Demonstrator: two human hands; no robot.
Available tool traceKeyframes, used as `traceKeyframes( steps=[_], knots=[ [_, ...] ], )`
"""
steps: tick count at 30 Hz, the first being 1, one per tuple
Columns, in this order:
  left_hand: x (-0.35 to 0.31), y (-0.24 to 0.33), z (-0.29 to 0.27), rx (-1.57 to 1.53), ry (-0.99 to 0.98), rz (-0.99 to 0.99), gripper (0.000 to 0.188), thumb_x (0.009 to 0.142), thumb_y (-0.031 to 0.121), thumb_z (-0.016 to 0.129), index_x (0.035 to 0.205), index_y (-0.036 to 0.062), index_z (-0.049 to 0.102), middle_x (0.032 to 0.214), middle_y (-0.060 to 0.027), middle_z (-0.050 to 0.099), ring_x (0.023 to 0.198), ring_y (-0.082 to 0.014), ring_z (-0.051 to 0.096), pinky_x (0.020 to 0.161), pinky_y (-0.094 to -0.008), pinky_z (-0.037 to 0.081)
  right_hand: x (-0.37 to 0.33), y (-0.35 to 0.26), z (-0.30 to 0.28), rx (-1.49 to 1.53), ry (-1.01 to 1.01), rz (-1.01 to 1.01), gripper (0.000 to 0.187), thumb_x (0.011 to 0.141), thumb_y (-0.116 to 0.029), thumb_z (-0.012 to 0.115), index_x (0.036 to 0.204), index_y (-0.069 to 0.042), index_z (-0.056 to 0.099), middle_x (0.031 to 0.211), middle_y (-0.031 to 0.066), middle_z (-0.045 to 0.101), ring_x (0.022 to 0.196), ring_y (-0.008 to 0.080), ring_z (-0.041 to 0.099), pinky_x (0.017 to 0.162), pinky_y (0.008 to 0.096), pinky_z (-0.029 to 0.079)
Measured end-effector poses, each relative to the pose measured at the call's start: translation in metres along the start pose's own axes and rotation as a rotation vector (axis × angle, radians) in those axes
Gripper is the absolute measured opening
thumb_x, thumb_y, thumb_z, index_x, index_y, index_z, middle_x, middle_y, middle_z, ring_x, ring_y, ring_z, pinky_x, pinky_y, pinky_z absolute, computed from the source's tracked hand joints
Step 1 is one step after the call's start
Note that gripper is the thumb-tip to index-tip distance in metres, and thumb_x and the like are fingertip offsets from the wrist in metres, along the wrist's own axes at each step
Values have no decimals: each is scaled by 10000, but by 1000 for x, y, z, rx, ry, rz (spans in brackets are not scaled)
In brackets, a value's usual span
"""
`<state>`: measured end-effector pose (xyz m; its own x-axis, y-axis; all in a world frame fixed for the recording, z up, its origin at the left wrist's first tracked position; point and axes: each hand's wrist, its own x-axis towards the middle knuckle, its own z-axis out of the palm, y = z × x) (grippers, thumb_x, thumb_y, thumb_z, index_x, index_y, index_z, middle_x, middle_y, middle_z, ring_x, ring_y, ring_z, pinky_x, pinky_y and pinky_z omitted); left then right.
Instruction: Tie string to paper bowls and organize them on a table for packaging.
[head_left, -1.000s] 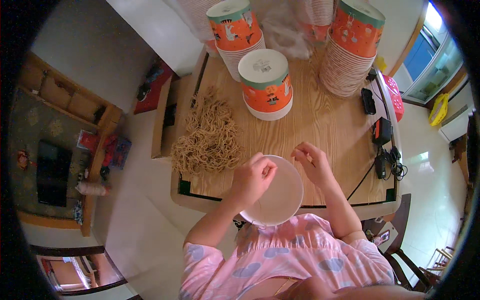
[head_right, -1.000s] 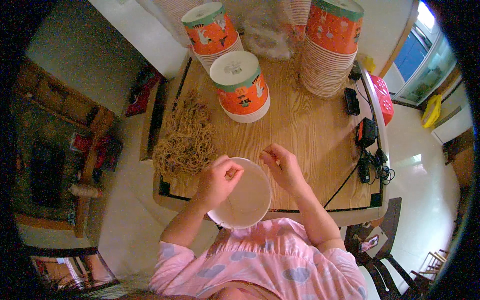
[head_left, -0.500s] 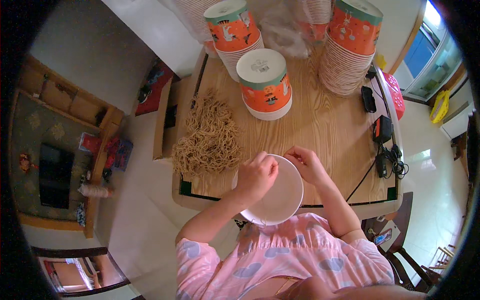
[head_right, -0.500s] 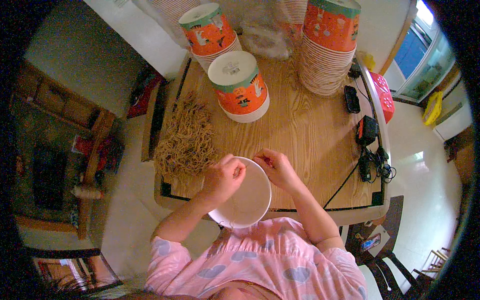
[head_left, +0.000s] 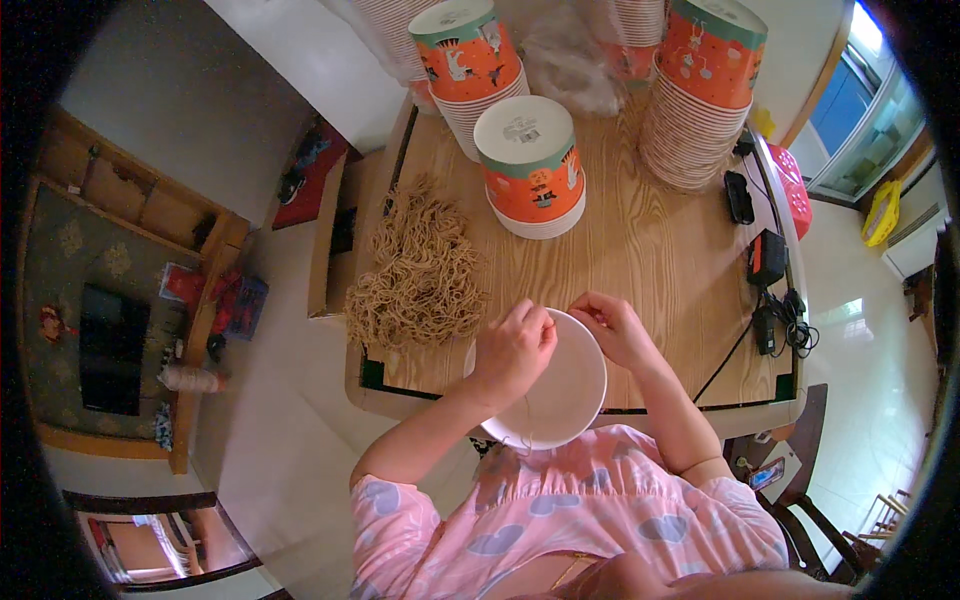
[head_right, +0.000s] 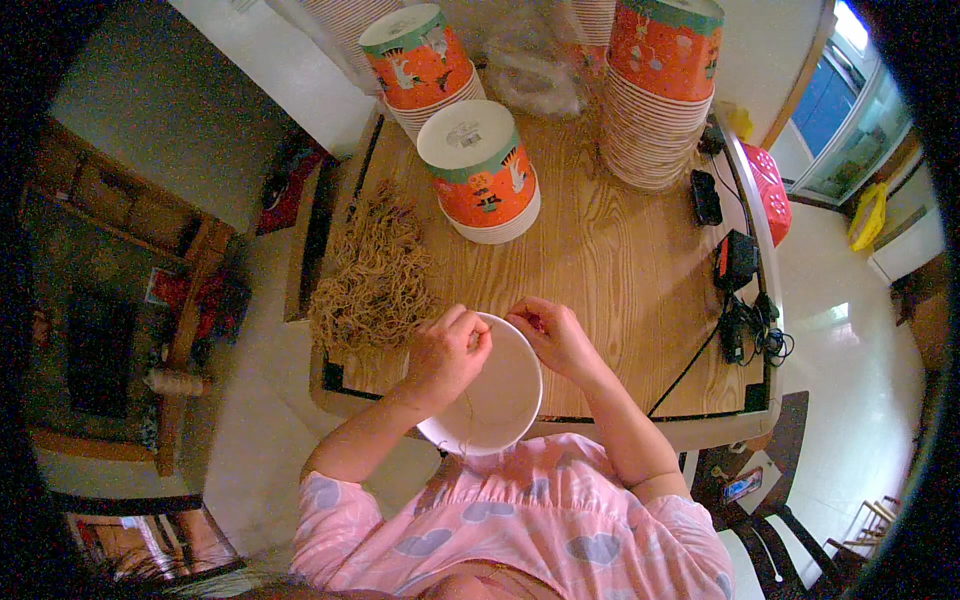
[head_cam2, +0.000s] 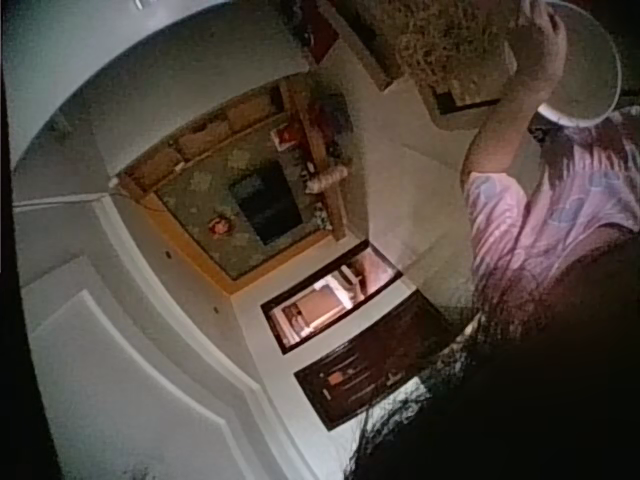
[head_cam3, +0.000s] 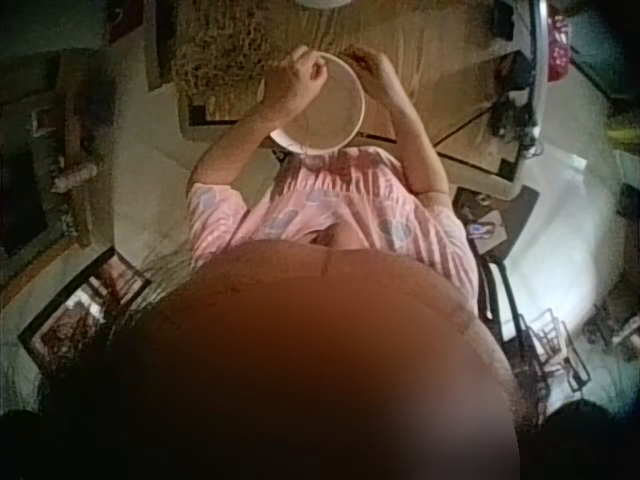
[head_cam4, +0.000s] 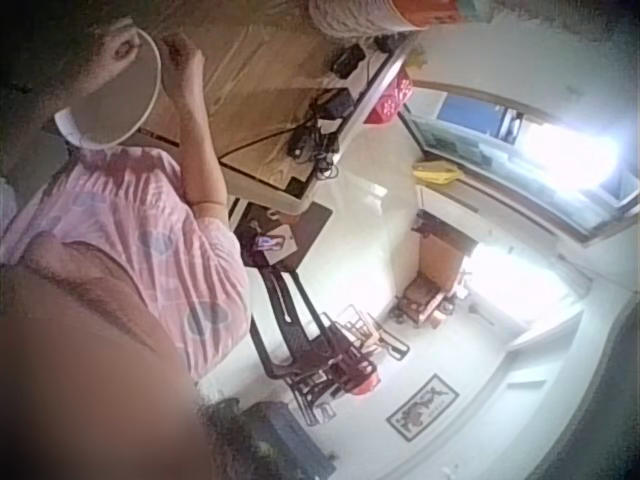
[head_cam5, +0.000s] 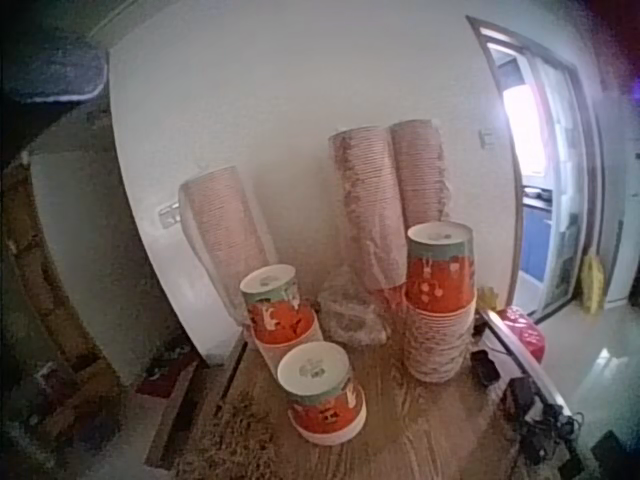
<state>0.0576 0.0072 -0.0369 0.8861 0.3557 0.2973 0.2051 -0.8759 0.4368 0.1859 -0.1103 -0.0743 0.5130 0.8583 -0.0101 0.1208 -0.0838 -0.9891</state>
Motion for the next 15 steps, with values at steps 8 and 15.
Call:
traceKeyframes(
  steps=[8, 15],
  knots=[
    [1, 3, 0, 14, 5, 29, 120, 707, 74, 633, 717, 80, 513, 721, -68, 532, 648, -251, 586, 551, -360, 487, 1, 1, -1, 149, -48, 68, 161, 883, -118, 548, 915, 29, 605, 821, 46, 622, 753, 81, 554, 679, 239, 474],
    [2, 6, 0, 6, -9, 14, 107, 724, 84, 632, 737, 75, 526, 741, -66, 540, 699, -244, 592, 568, -358, 491, 8, 11, -5, 254, -154, 97, 138, 883, -115, 554, 917, 9, 604, 843, 21, 607, 792, 69, 546, 715, 222, 466]
  ],
)
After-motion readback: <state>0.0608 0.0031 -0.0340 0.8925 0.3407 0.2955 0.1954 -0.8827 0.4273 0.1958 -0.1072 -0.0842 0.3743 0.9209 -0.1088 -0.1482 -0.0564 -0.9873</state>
